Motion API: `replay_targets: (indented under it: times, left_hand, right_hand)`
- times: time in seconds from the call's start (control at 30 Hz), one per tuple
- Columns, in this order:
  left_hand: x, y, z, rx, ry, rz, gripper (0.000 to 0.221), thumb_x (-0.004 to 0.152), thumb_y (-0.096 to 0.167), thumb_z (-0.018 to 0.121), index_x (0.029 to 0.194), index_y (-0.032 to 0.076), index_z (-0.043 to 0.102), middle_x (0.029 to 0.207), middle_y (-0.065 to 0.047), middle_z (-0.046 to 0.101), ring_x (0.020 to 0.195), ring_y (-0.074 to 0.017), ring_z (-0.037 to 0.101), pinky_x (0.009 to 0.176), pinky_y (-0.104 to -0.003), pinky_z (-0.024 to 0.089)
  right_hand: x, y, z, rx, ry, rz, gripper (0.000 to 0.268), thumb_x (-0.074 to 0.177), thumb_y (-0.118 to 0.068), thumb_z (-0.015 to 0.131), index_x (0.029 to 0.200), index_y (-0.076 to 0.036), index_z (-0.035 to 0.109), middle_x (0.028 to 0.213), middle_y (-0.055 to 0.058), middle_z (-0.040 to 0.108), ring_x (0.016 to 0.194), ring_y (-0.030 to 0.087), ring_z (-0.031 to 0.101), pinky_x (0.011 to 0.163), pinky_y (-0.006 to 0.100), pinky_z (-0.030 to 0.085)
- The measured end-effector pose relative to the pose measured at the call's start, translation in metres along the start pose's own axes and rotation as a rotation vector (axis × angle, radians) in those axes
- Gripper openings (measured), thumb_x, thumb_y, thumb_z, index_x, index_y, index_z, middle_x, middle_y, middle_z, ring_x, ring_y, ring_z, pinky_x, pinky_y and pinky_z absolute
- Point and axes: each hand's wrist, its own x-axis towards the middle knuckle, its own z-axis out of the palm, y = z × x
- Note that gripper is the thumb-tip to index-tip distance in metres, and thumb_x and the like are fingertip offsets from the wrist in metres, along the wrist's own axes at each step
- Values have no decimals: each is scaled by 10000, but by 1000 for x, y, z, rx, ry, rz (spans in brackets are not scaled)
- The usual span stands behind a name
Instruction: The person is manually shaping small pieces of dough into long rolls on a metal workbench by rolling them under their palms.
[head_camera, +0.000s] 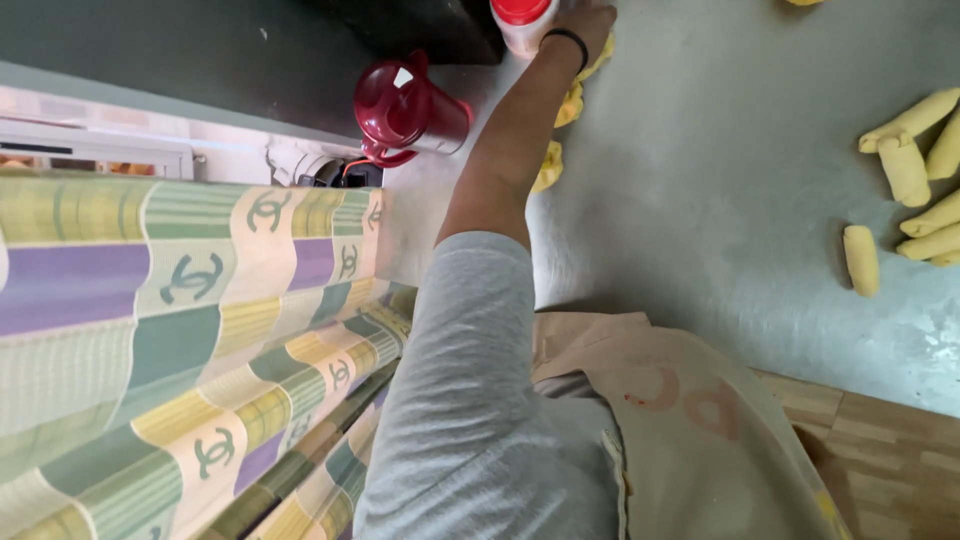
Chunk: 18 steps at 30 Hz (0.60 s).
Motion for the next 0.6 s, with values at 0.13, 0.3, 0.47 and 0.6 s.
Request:
replay_targets:
  times: [0.13, 0.3, 0.47, 0.6]
  left_hand:
    - [10, 13, 57, -10, 236, 197, 255, 794, 114, 701, 1025, 132, 596, 1032, -133, 665, 860, -410, 711, 688, -524, 555]
    - [-123, 177, 8, -714, -63, 347, 203, 821, 262, 824, 962, 200, 692, 956, 39, 723, 863, -124, 704, 727, -312, 568]
    - [-146, 239, 153, -717, -312, 512, 242, 870, 262, 811, 1072, 152, 735, 1050, 7, 703, 992, -183, 669, 825, -335, 514]
    - [-167, 237, 197, -877, 54, 124, 215, 856, 219, 776, 1047, 140, 714, 1049, -36, 677, 946, -227, 681, 808, -367, 539]
  right_hand:
    - [32, -52, -45, -208, -10, 69, 458, 1092, -195, 611, 1495, 22, 574, 1325, 291, 659, 1176, 446, 615, 928, 623, 521]
    - [98, -92, -87, -272, 207, -296, 471, 1108, -293, 645, 1475, 0, 670, 1308, 235, 692, 1137, 425, 626, 933, 519, 462]
    - [127, -173, -41, -114, 216, -879, 386, 1073, -2, 770, 1449, 58, 706, 1249, 234, 687, 1087, 342, 652, 958, 442, 522]
    - [134, -263, 25, -207, 29, -989, 538, 980, -206, 743, 1449, 27, 618, 1298, 234, 652, 1130, 377, 615, 910, 497, 499]
